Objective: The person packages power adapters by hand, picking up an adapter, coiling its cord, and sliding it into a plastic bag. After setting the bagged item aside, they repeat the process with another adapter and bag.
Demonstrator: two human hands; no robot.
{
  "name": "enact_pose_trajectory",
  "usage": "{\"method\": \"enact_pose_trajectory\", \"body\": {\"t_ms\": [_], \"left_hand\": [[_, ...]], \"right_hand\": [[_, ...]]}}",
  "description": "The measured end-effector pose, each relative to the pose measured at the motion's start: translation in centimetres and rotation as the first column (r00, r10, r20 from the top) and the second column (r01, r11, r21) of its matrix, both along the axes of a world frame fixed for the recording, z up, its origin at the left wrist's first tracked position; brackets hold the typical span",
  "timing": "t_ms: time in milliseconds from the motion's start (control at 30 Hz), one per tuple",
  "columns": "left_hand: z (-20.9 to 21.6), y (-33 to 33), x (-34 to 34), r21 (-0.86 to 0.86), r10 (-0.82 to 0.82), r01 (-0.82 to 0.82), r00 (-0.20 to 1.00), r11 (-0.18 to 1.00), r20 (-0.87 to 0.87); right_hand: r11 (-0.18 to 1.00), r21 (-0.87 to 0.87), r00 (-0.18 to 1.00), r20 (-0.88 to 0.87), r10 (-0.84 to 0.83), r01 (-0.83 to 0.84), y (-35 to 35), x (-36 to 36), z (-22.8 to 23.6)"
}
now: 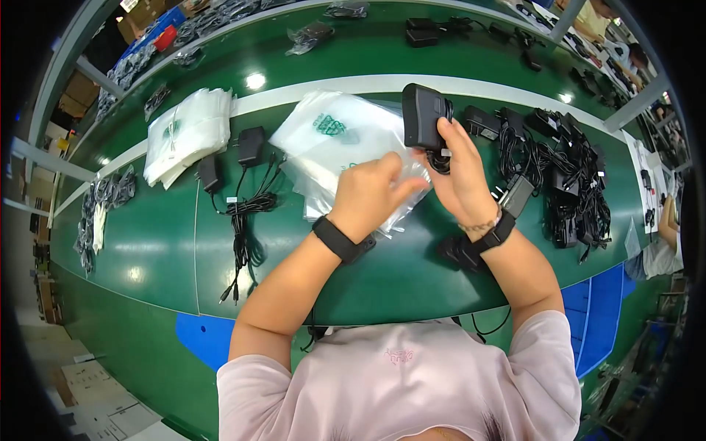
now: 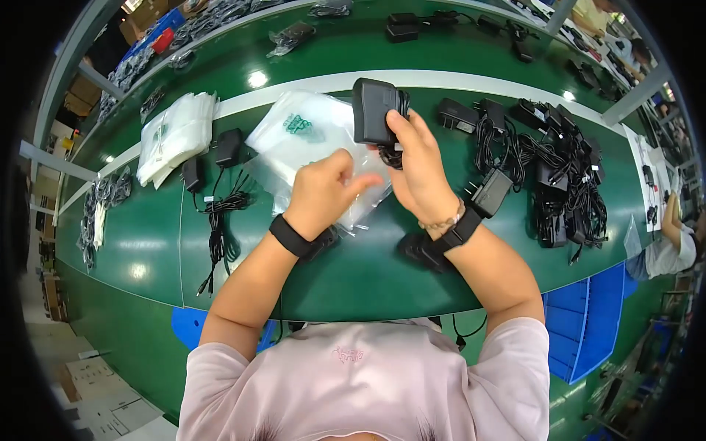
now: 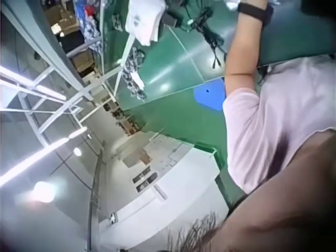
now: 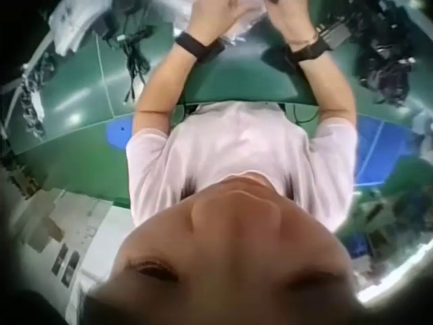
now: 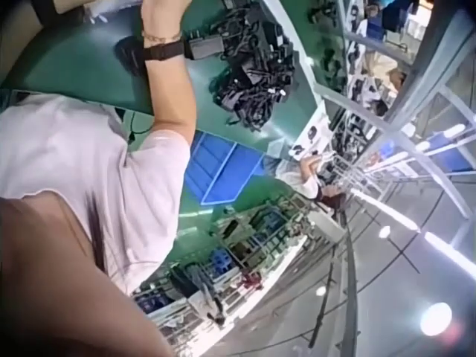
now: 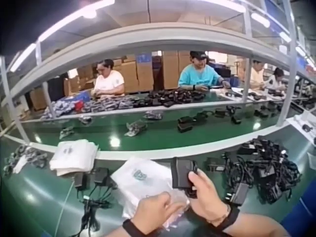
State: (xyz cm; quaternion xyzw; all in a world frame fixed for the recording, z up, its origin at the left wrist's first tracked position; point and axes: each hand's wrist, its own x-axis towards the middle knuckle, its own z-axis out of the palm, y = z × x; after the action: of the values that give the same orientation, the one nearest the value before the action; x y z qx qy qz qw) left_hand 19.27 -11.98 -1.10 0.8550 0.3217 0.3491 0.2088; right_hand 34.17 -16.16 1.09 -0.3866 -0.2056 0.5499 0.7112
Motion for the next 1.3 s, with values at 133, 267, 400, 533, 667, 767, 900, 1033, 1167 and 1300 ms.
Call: {"method": "enact_pose_trajectory", "body": {"t_ms": [133,267,400,533,667,767,900,1033,1167,1300], "left_hand": [[0.0,1.0,-0.7,-0.054,0.096,-0.094,0.995,0.994,0.039],[0.3,0.8,-0.5,-0.113,0.068,-0.059,0.995,0.992,0.076],[-0.3,0.9,-0.6,0.002,0.042,-0.043,0.996,0.999,0.079],[-0.2,1.3,-0.3,0.041,0.009,-0.014,0.993,0.999,0.119],[0.2,0.7,-0.1,-0.116,0.014,0.001,0.991,0.993,0.13],[0.7,0.1,0.3,-0.134,0.017,-0.002,0.994,0.991,0.109],[0.5,0.8,-0.5,0.052,0.065,-0.067,0.997,0.996,0.04],[1.7,2.4,-1.5,0.003,0.226,-0.227,0.972,0.974,0.07],[3.3,3.0,-1.8,-0.429,0.287,-0.169,0.931,0.888,0.226],[4.0,2.5,-1.5,-0.457,0.273,-0.125,0.922,0.881,0.274]], "right_hand": [[0.994,0.052,0.988,0.119,-0.1,0.094,0.0,1.1,-0.4],[0.999,0.036,0.999,-0.043,0.002,0.0,-1.2,0.7,1.7],[0.995,0.071,0.993,-0.093,0.071,-0.065,-1.4,-0.3,3.0],[0.99,0.071,0.983,-0.129,0.133,-0.124,-1.3,-0.2,3.0],[0.993,0.001,0.988,-0.095,0.118,-0.118,-0.3,0.3,1.9],[0.987,0.064,0.963,-0.215,0.16,-0.15,0.3,0.2,0.4],[0.988,0.157,0.966,0.255,-0.038,-0.003,1.7,-0.5,-1.2],[0.997,0.074,0.961,0.277,-0.001,-0.021,0.9,0.8,-1.8],[0.979,0.199,0.609,0.781,-0.136,-0.037,-0.9,-0.1,-0.8],[0.926,0.323,0.106,0.946,-0.307,-0.195,-1.4,-1.1,0.4]]}}
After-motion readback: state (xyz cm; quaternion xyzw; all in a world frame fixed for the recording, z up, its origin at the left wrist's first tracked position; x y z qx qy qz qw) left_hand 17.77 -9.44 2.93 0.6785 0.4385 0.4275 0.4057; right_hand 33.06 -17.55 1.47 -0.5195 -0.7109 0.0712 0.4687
